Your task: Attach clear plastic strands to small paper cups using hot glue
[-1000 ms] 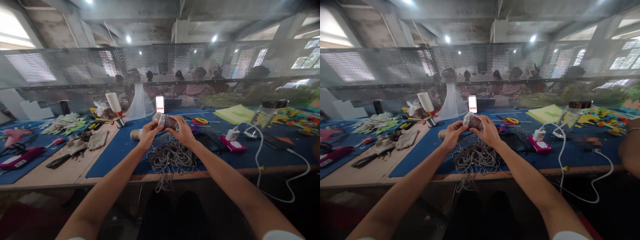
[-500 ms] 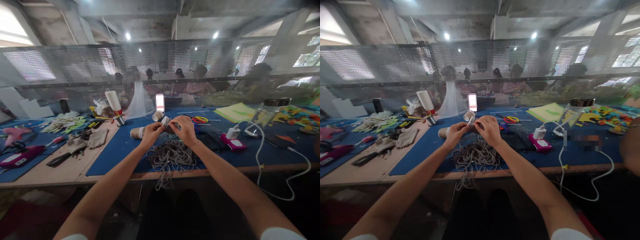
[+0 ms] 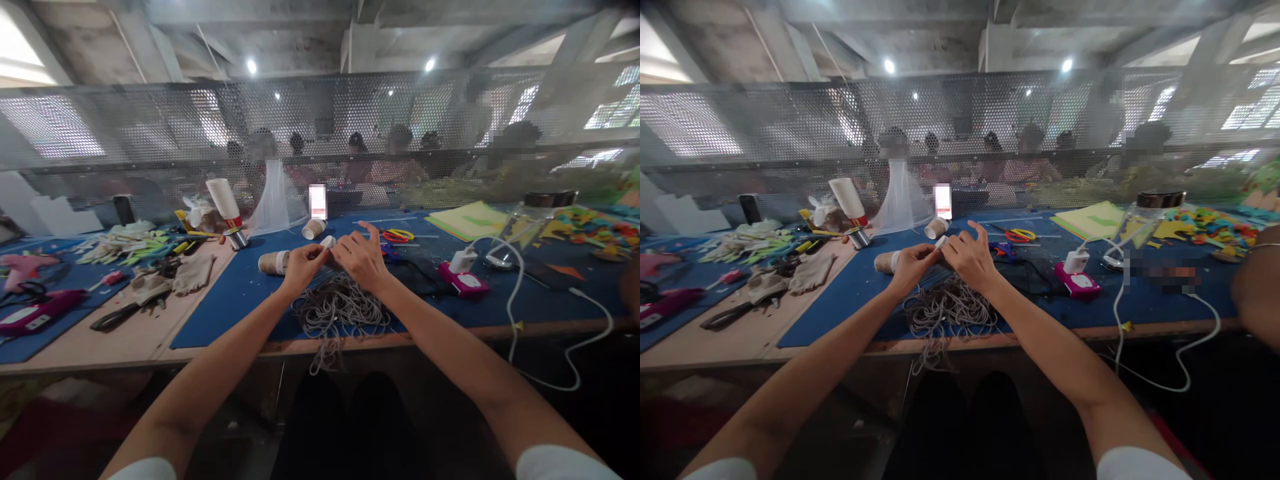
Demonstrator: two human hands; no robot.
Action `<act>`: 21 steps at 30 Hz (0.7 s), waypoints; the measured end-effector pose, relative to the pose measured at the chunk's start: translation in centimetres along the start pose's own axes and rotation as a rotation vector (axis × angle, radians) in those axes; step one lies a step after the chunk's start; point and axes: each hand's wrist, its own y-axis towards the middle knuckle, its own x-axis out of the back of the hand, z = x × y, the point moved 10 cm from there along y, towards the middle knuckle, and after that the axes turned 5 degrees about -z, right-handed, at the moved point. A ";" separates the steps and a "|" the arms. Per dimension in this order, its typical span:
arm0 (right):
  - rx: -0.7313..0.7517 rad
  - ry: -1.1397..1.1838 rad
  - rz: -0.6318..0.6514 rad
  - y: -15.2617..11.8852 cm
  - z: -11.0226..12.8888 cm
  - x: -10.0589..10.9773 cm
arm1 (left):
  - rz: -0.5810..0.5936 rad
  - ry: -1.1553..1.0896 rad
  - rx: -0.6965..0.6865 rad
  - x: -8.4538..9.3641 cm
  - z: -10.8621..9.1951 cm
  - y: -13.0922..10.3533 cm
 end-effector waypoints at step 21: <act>-0.595 0.589 0.196 -3.0 -4.6 -5.9 | -0.071 -0.490 0.249 0.9 2.3 0.6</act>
